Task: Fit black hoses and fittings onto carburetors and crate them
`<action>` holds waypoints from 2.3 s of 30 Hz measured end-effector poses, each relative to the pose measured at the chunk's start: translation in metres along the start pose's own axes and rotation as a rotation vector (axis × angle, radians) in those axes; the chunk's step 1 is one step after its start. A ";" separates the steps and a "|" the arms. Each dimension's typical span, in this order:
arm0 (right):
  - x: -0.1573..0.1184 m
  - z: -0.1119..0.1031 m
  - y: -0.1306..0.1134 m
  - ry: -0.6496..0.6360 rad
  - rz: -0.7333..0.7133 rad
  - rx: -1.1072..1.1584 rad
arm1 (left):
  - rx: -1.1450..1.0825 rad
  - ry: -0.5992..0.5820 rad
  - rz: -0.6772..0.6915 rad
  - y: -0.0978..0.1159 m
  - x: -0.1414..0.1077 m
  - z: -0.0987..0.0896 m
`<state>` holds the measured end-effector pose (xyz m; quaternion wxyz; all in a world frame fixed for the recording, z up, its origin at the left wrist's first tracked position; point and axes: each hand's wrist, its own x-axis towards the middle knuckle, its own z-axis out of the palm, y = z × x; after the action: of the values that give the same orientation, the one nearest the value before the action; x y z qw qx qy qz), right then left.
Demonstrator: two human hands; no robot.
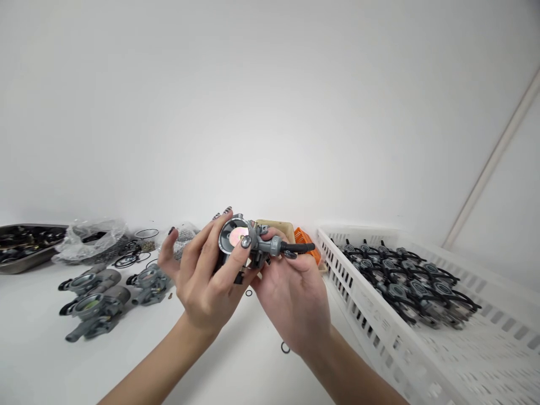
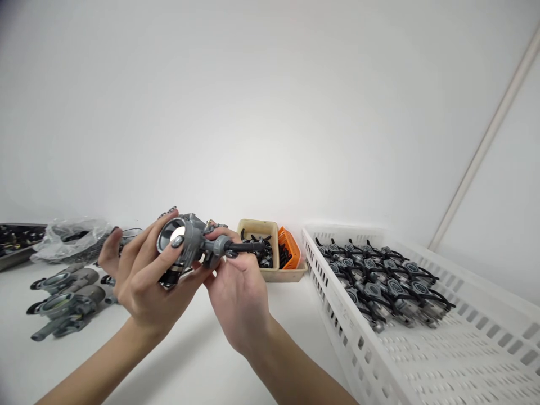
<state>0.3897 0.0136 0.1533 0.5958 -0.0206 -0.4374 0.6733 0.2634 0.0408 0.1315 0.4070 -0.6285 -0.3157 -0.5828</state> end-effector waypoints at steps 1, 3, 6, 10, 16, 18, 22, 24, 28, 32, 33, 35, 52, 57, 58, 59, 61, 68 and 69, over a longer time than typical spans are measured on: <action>0.000 0.000 0.000 0.000 -0.003 0.002 | 0.014 -0.007 0.005 0.001 0.001 -0.001; 0.000 0.000 0.000 -0.004 -0.009 0.008 | 0.032 -0.040 0.004 0.001 0.001 -0.002; 0.000 0.000 0.000 -0.010 -0.010 0.019 | 0.015 -0.038 -0.005 0.001 0.001 0.000; 0.001 -0.004 0.003 -0.042 -0.025 -0.004 | -0.072 0.050 -0.007 -0.001 0.000 0.005; 0.011 -0.019 -0.004 -0.014 -0.117 -0.272 | -0.312 -0.174 -0.405 0.002 0.021 -0.005; 0.015 -0.027 -0.015 -0.006 -0.215 -0.416 | -0.539 -0.390 -0.710 0.005 0.033 -0.011; 0.019 -0.040 -0.039 -0.022 -0.289 -0.626 | -1.035 -0.691 -1.105 0.016 0.045 -0.017; 0.020 -0.045 -0.046 -0.066 -0.311 -0.670 | -1.192 -0.751 -1.170 0.022 0.044 -0.016; 0.020 -0.051 -0.052 -0.164 -0.323 -0.707 | -1.367 -0.823 -1.213 0.030 0.039 -0.016; 0.020 -0.051 -0.056 -0.229 -0.354 -0.763 | -1.413 -0.850 -1.224 0.031 0.038 -0.018; 0.019 -0.050 -0.058 -0.230 -0.363 -0.787 | -1.415 -0.856 -1.223 0.031 0.038 -0.019; 0.017 -0.046 -0.062 -0.224 -0.369 -0.855 | -1.400 -0.873 -1.220 0.030 0.038 -0.019; 0.015 -0.045 -0.067 -0.176 -0.545 -1.074 | -0.972 -0.787 -1.122 0.027 0.049 -0.024; 0.012 -0.042 -0.078 -0.191 -0.860 -1.316 | -0.685 -0.663 -0.835 0.022 0.046 -0.026; 0.010 -0.040 -0.079 -0.196 -0.910 -1.402 | -0.626 -0.641 -0.765 0.020 0.045 -0.026; 0.007 -0.037 -0.080 -0.195 -0.948 -1.476 | -0.565 -0.621 -0.695 0.018 0.043 -0.026; 0.004 -0.032 -0.081 -0.183 -0.991 -1.564 | -0.442 -0.580 -0.561 0.015 0.039 -0.026; 0.003 -0.027 -0.071 -0.150 -1.043 -1.554 | -0.217 -0.518 -0.340 0.009 0.033 -0.028; 0.004 -0.028 -0.070 -0.153 -1.043 -1.547 | -0.200 -0.512 -0.328 0.009 0.034 -0.029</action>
<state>0.4585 0.0260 0.1808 0.6127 -0.1682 -0.7559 -0.1577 0.2615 0.0088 0.1631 0.1510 -0.7325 -0.4460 -0.4917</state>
